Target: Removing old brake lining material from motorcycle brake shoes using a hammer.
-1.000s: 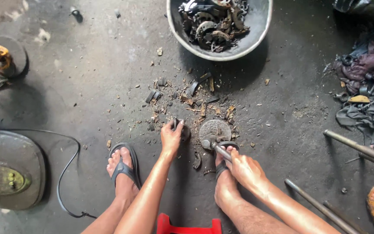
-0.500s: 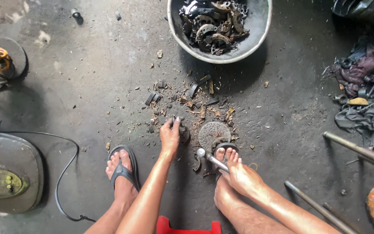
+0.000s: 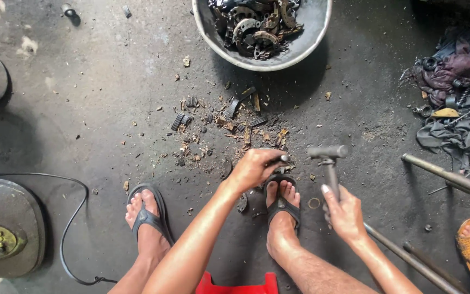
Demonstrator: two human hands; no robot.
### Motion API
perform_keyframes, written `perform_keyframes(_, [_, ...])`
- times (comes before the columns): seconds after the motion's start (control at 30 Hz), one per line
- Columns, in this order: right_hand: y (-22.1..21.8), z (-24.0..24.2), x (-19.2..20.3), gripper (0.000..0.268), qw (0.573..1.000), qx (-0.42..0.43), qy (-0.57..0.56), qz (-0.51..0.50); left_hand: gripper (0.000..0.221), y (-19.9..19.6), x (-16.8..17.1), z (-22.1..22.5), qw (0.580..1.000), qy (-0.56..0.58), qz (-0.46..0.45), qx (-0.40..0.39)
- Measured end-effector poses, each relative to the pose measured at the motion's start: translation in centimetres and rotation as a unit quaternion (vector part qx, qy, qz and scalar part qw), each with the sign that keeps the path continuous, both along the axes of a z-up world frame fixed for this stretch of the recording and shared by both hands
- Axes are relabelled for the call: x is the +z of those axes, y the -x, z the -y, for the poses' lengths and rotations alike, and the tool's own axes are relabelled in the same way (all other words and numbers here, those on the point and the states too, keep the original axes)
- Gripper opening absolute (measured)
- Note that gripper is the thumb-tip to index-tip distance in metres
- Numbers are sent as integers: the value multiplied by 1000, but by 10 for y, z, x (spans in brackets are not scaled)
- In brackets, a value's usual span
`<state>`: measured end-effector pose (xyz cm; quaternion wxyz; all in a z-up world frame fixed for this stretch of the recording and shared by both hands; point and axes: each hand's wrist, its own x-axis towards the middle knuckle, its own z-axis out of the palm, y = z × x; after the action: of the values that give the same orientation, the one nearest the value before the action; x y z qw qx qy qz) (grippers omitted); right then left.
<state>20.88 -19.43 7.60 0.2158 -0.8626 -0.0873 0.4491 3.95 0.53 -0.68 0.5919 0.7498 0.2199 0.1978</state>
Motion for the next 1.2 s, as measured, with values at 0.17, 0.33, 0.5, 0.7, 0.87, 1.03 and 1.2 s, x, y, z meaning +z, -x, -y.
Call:
perform_keyframes(0.17, [-8,19,-12,41,999,-36,-39,-7,21,-20,13,-11,989,-13,-57,-136])
perform_keyframes(0.33, [0,12,-2,38,999,-17,-37,-14,18,-23,4,-11,980,-11,-32,-194])
perform_keyframes(0.5, [6,7,11,36,1000,-6,-30,-5,24,-29,-1,-10,965,-24,-75,-250])
perform_keyframes(0.7, [8,11,20,37,998,-21,-55,-7,24,-34,8,-13,960,-25,-103,-260])
perform_keyframes(0.87, [8,12,22,40,998,0,-65,10,29,-34,-5,-10,962,-32,-81,-258])
perform_keyframes(1.03, [10,8,28,38,998,8,-53,20,26,-36,6,-14,956,-18,-114,-271])
perform_keyframes(1.2, [10,15,29,37,997,42,-57,41,27,-38,-4,-12,954,-16,-115,-278])
